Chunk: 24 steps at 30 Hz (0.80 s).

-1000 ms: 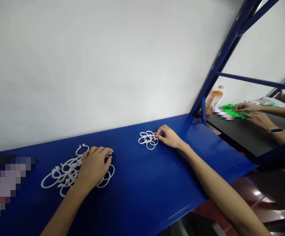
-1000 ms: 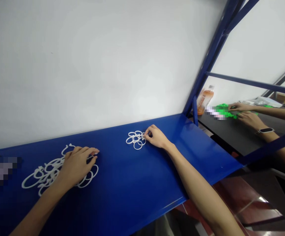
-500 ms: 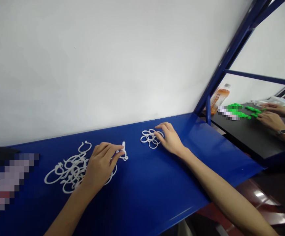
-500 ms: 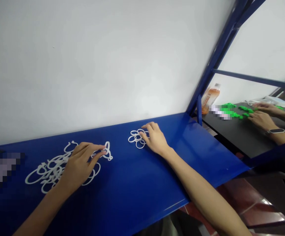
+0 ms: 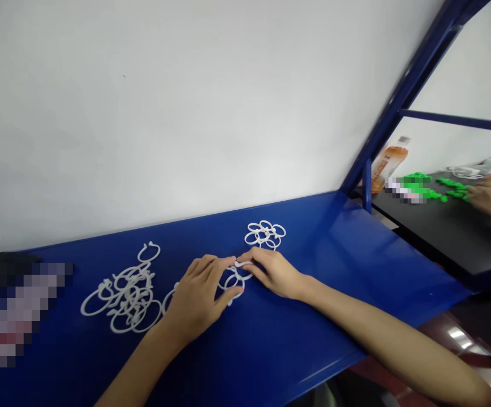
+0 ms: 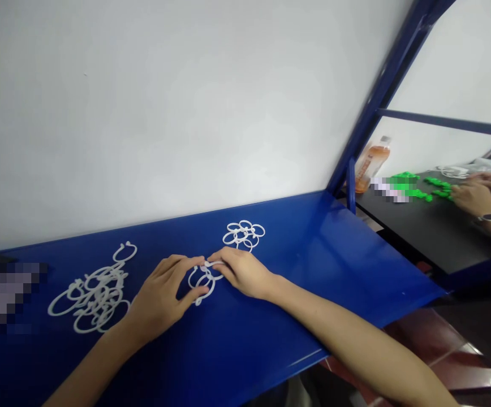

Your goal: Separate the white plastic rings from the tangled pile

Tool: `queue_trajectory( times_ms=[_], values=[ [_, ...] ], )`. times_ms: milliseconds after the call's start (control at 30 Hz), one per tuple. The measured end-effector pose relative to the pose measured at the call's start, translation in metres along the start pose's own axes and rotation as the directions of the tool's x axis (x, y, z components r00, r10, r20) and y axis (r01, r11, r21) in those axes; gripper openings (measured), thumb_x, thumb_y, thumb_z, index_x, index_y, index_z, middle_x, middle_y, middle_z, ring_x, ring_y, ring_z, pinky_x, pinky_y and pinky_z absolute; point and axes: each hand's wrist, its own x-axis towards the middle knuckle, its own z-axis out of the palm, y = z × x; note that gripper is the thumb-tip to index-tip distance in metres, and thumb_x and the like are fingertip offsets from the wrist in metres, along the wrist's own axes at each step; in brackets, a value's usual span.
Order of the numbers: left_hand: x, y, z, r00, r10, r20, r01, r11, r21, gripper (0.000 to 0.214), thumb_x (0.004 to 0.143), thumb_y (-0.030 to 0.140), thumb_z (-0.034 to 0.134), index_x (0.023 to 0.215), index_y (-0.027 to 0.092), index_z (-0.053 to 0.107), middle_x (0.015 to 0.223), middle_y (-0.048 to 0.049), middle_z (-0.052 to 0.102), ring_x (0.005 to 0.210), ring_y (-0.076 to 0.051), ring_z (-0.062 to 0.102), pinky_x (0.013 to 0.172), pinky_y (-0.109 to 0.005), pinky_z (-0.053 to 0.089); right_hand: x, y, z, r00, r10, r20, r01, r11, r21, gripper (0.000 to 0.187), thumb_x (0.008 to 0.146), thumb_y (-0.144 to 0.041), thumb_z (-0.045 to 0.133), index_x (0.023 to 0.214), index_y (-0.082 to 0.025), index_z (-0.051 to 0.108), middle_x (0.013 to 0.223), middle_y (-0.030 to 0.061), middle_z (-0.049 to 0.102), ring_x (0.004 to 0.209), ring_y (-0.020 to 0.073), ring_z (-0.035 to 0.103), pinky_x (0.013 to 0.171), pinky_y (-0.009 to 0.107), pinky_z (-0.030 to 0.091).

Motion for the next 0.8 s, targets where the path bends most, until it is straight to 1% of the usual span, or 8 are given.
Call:
queue_trajectory(
  times_ms=[67,133,233,300,433,533,667,800],
  values=[
    [-0.003,0.003,0.006,0.998,-0.031,0.058,0.028,0.998,0.047,0.065,0.082,0.054,0.068,0.136,0.02,0.053,0.116,-0.0102,0.068,0.105,-0.028,0.062,0.091,-0.045,0.05,0.0,0.002,-0.001,1.0,0.007,-0.025,-0.007,1.0,0.003,0.013,0.101,-0.026,0.052,0.107,-0.019,0.061,0.099,0.0056,0.071,0.086,0.0159,0.068,0.079,0.031,0.056],
    [-0.004,0.004,0.013,0.993,-0.048,0.105,0.04,0.996,0.082,0.074,0.082,0.055,0.068,0.143,0.019,0.046,0.118,-0.0114,0.067,0.105,-0.03,0.062,0.091,-0.046,0.05,0.0,0.003,-0.002,1.0,-0.016,-0.003,0.016,1.0,-0.008,0.012,0.101,-0.027,0.053,0.103,-0.019,0.062,0.095,0.0048,0.07,0.082,0.0153,0.067,0.077,0.029,0.055],
    [-0.005,0.003,0.018,0.989,-0.038,0.142,0.02,0.992,0.123,0.067,0.088,0.043,0.062,0.145,0.016,0.042,0.115,-0.0114,0.068,0.105,-0.029,0.061,0.092,-0.046,0.048,0.0,0.005,-0.003,0.993,-0.096,0.063,0.1,0.993,-0.069,0.016,0.102,-0.027,0.05,0.102,-0.018,0.064,0.094,0.0054,0.069,0.084,0.0157,0.065,0.077,0.029,0.053],
    [-0.003,0.0,0.016,0.989,-0.023,0.149,0.001,0.99,0.142,0.061,0.089,0.037,0.06,0.144,0.014,0.044,0.114,-0.011,0.068,0.106,-0.028,0.06,0.095,-0.046,0.046,0.001,0.005,-0.004,0.988,-0.129,0.089,0.139,0.983,-0.117,0.02,0.103,-0.028,0.048,0.102,-0.018,0.065,0.094,0.0059,0.068,0.084,0.016,0.064,0.076,0.028,0.052],
    [0.001,0.001,0.008,0.985,-0.011,0.173,-0.019,0.985,0.171,0.038,0.091,0.033,0.056,0.126,0.02,0.06,0.11,-0.0075,0.069,0.105,-0.027,0.059,0.097,-0.046,0.044,0.001,0.006,-0.007,0.988,-0.111,0.107,0.127,0.979,-0.161,0.022,0.104,-0.029,0.047,0.104,-0.018,0.066,0.094,0.0058,0.068,0.083,0.0162,0.064,0.075,0.028,0.052],
    [0.003,0.003,0.005,0.982,-0.016,0.19,-0.02,0.982,0.187,0.026,0.089,0.029,0.055,0.113,0.022,0.065,0.103,-0.0059,0.069,0.101,-0.026,0.059,0.096,-0.045,0.044,0.001,0.006,-0.009,0.989,-0.088,0.122,0.107,0.981,-0.16,0.022,0.104,-0.029,0.047,0.104,-0.019,0.066,0.094,0.0055,0.069,0.083,0.016,0.065,0.074,0.028,0.052],
    [0.001,-0.001,0.004,0.978,-0.071,0.194,0.026,0.974,0.225,0.024,0.085,0.027,0.058,0.108,0.021,0.066,0.1,-0.0071,0.067,0.1,-0.027,0.058,0.097,-0.047,0.044,0.001,0.008,-0.011,0.989,-0.065,0.132,0.085,0.984,-0.156,0.021,0.103,-0.027,0.048,0.102,-0.019,0.067,0.096,0.0057,0.07,0.085,0.0163,0.067,0.076,0.028,0.053],
    [-0.003,-0.008,0.005,0.993,-0.043,0.111,0.015,0.971,0.238,0.039,0.089,0.036,0.059,0.125,0.021,0.062,0.119,-0.0096,0.066,0.113,-0.03,0.056,0.105,-0.052,0.04,0.003,0.005,-0.009,0.998,0.014,0.059,-0.01,0.998,-0.063,0.014,0.101,-0.026,0.053,0.101,-0.018,0.065,0.098,0.0053,0.073,0.088,0.0164,0.069,0.08,0.029,0.053]
  ],
)
